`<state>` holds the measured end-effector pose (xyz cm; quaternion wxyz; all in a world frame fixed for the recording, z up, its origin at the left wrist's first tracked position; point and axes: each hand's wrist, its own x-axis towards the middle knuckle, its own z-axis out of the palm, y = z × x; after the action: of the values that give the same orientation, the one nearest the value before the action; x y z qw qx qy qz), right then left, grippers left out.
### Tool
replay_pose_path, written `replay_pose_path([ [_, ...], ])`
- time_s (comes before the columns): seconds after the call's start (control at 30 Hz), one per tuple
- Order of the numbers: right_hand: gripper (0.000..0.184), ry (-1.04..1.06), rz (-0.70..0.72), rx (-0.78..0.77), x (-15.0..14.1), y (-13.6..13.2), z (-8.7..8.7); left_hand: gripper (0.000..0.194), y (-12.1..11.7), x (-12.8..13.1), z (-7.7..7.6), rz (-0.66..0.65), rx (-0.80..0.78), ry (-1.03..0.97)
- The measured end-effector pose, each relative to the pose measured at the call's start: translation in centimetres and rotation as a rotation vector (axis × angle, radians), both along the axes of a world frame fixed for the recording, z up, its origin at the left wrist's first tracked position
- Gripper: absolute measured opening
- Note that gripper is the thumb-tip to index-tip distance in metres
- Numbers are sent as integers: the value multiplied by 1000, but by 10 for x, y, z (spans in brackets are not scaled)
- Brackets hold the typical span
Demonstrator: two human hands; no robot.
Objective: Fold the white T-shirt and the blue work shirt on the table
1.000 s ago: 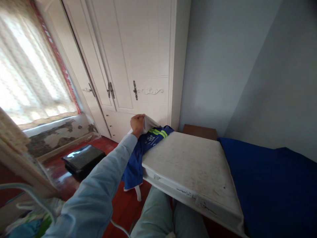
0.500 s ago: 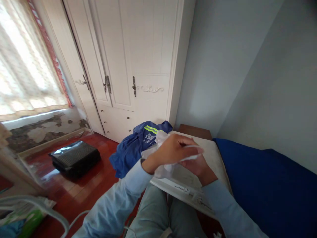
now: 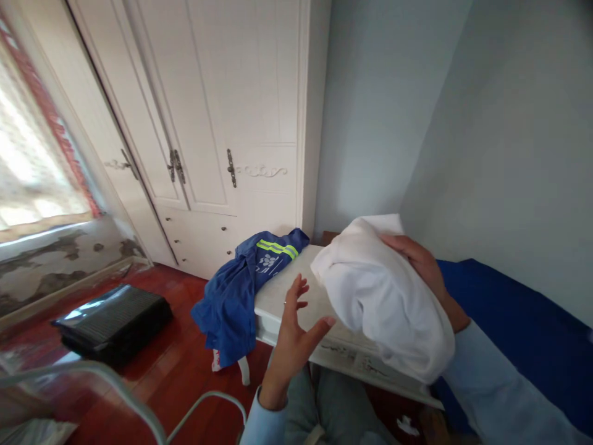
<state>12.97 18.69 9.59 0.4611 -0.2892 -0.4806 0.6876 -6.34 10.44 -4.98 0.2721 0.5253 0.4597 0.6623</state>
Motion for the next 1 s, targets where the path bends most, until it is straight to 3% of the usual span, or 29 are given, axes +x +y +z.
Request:
replay_pose_path([
  [0.07,26,-20,120,-127,-5,-7,-2,97,3,14,-12,-39,-24,-10],
  [0.13,27,60,170,-144,-11,-8,-12,88,6,33,-25,-58,-35,-105],
  [0.23,23,314,160,3,-18,-3,-32,65,11,57,-40,-81,-114,-345],
  [0.3,15,455,117,62,-19,-2,-46,65,15,63,-46,-143,-190,-471],
  [0.4,17,534,19,2,-21,-12,-66,69,18,57,-49,-153,-222,-572],
  [0.53,41,517,-6,-176,-30,-45,-97,69,18,40,-44,-64,-237,-623],
  [0.63,48,466,-42,-245,-39,-75,-131,65,14,35,-37,-122,-236,-666],
  [0.73,48,434,-100,-332,-49,-99,-172,69,7,36,-30,-193,-219,-733],
  [0.83,42,365,-111,-398,-54,-110,-207,73,-1,37,-27,-158,-279,-720],
  [0.9,41,275,-65,-379,-52,-112,-218,74,-5,34,-28,-131,-315,-707],
  [1.0,46,44,14,-253,-41,-113,-221,66,-6,25,-33,-68,-303,-712],
])
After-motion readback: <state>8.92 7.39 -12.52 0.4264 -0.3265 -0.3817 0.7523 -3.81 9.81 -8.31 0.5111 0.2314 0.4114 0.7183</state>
